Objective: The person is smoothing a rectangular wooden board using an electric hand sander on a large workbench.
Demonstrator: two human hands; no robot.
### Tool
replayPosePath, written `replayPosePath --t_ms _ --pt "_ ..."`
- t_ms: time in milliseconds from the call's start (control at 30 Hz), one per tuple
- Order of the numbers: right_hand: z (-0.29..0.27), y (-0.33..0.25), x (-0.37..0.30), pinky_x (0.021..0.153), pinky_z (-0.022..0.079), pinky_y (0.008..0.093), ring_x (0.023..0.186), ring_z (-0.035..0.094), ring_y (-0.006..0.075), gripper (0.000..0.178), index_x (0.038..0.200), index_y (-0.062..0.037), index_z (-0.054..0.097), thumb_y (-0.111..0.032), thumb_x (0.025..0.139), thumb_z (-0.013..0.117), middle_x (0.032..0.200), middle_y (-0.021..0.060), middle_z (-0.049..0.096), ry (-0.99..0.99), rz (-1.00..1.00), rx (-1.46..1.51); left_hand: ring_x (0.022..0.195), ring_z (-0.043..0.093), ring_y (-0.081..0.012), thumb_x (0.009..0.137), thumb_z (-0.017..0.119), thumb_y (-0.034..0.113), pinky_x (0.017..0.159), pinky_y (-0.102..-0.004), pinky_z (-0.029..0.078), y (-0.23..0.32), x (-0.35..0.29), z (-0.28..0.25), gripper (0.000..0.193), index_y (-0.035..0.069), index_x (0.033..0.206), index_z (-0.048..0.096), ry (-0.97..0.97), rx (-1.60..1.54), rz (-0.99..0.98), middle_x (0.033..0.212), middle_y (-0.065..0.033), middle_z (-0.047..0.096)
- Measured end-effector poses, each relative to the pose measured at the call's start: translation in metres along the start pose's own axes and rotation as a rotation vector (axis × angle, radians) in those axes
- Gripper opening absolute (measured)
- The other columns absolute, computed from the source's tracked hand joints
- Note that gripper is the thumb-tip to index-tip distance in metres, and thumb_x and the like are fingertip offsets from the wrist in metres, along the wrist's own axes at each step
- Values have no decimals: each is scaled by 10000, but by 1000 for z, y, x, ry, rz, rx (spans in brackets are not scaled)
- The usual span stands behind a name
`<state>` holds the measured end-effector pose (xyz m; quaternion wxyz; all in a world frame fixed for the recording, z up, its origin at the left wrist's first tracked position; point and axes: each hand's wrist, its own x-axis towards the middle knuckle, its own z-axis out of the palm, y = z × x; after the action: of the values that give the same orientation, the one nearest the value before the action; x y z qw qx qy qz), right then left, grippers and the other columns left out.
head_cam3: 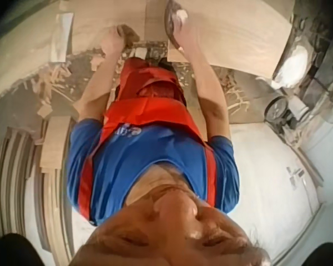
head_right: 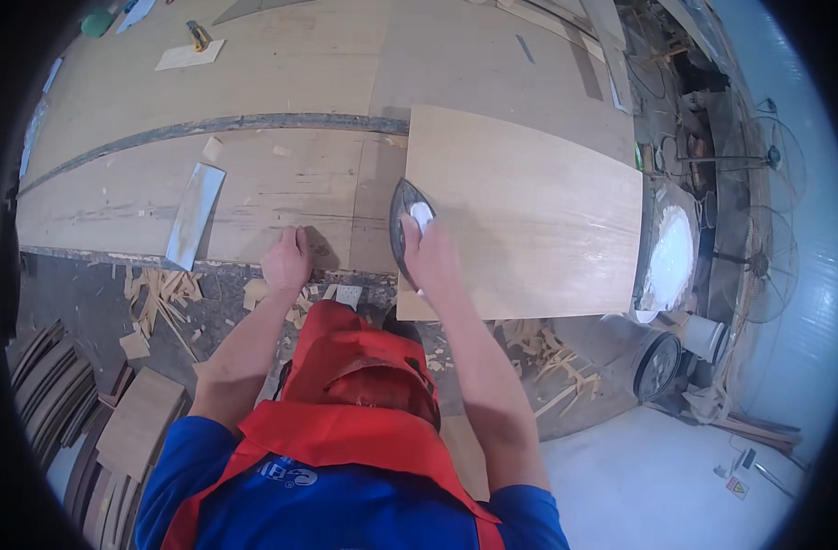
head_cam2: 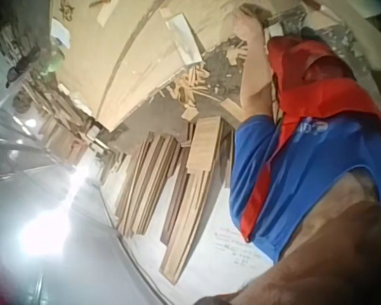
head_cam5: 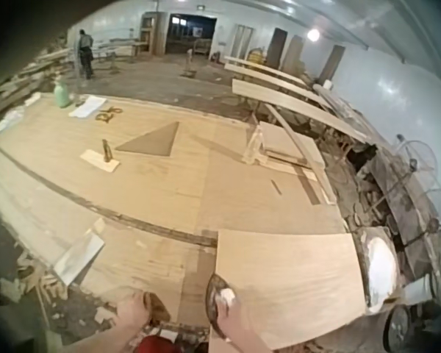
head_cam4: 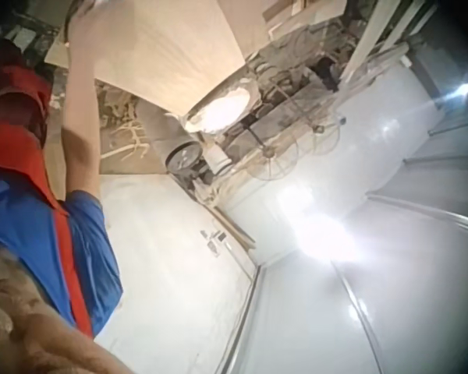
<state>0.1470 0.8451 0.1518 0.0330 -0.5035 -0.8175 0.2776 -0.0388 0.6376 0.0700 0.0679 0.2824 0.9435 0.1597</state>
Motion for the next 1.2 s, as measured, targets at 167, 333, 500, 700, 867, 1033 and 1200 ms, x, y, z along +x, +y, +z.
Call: replayPosePath --t_ms 167,333,500,700,867,1033,1200 --pt "-43 24 57 764 525 560 912 681 510 617 977 62 683 -512 1049 468 867 310 692 63 150 89 737 688 -398 1000 562 296 641 -534 557 -1 0 -3 233 88 896 579 4 -12 -27 845 -152 684" --pt "-26 -16 67 648 544 513 732 706 448 648 940 68 673 -532 1055 456 753 292 678 134 97 27 721 681 -384 992 572 284 629 -520 554 -5 1 -4 225 88 884 576 9 -33 3 834 -144 675" --pt "-5 -23 110 615 543 499 683 708 416 703 904 73 671 -565 1056 419 737 280 678 124 -235 -18 729 679 -357 974 597 263 623 -497 549 -4 1 0 204 89 869 573 7 -35 34 818 -131 663" --pt "-36 -41 164 555 539 465 610 704 380 728 823 102 656 -553 1052 437 637 250 647 30 253 286 758 667 -396 986 581 271 674 -547 534 -10 3 -4 199 90 903 580 4 -124 -3 823 -152 658" --pt "11 -52 190 498 532 419 479 665 300 755 761 103 652 -564 1046 441 517 186 592 235 -316 -94 715 666 -329 932 641 225 630 -471 542 -10 -1 -5 176 89 844 571 42 -79 67 785 -110 636" --pt "-20 -69 260 719 555 506 753 714 451 710 850 133 641 -536 1032 483 741 317 668 -10 -4 6 729 665 -365 950 626 227 642 -496 539 -5 8 -5 189 72 858 569 51 -127 77 790 -137 643" --pt "-22 -89 247 758 546 532 873 691 494 657 908 113 645 -513 1035 493 881 341 681 -103 -355 -318 724 667 -386 964 612 231 642 -516 538 -8 4 -4 196 69 863 569 58 -153 62 785 -151 651"
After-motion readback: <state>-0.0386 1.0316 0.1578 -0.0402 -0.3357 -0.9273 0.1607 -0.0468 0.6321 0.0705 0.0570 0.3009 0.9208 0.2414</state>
